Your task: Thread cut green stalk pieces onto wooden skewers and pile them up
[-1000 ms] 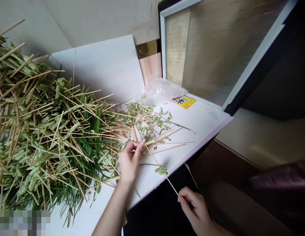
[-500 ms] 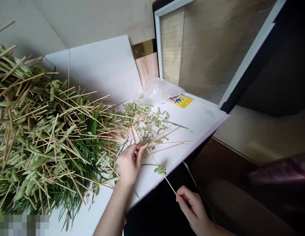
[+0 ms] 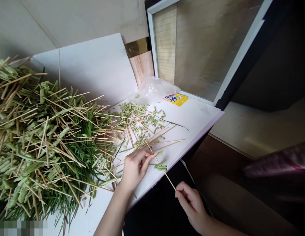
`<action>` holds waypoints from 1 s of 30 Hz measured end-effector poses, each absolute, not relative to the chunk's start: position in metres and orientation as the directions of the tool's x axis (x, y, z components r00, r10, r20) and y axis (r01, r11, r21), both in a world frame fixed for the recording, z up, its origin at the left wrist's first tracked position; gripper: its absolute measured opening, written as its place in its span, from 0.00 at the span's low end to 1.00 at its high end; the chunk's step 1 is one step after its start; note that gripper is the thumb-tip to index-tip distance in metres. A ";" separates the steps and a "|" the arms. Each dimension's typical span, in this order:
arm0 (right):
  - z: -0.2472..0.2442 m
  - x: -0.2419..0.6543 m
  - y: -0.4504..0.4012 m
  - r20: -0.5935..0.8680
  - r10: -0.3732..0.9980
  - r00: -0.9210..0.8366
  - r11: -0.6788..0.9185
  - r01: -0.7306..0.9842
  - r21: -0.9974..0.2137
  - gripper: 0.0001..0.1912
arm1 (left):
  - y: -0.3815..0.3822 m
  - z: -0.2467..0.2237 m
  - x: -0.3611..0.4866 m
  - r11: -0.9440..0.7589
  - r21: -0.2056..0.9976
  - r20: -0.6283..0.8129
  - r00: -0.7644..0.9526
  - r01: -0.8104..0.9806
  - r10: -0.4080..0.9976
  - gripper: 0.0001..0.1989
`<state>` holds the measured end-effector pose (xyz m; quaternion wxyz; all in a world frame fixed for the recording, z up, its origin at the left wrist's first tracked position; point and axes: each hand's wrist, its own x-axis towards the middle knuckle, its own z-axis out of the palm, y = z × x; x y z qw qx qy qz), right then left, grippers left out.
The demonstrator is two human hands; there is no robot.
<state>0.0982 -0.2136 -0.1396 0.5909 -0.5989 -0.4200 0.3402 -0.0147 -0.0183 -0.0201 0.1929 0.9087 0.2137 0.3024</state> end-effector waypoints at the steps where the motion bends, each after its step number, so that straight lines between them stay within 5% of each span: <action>1: -0.139 0.098 -0.214 0.096 0.903 0.420 0.056 0.107 -0.993 0.14 | -0.019 -0.019 -0.015 -0.829 0.491 0.455 0.732 0.269 0.507 0.10; 11: -0.139 0.100 -0.212 0.109 0.895 0.432 0.069 0.106 -0.992 0.15 | -0.021 -0.020 -0.011 -0.770 0.572 0.291 0.808 0.283 0.513 0.12; 15: -0.140 0.102 -0.212 0.086 0.876 0.475 0.045 0.097 -0.994 0.14 | -0.016 -0.015 -0.013 -0.537 0.794 0.256 0.643 0.286 0.721 0.19; 19: -0.141 0.103 -0.213 0.123 0.867 0.484 0.069 0.128 -0.989 0.14 | -0.013 -0.012 -0.014 -0.222 0.973 0.153 0.546 0.062 0.823 0.21; 24: -0.140 0.103 -0.213 0.128 0.867 0.482 0.073 0.130 -0.989 0.14 | -0.010 -0.013 -0.013 -0.037 0.998 0.058 0.596 -0.048 0.801 0.20; 30: -0.140 0.103 -0.212 0.102 0.869 0.484 0.051 0.118 -0.992 0.13 | -0.008 -0.017 -0.014 -0.061 0.997 0.076 0.512 -0.046 0.856 0.15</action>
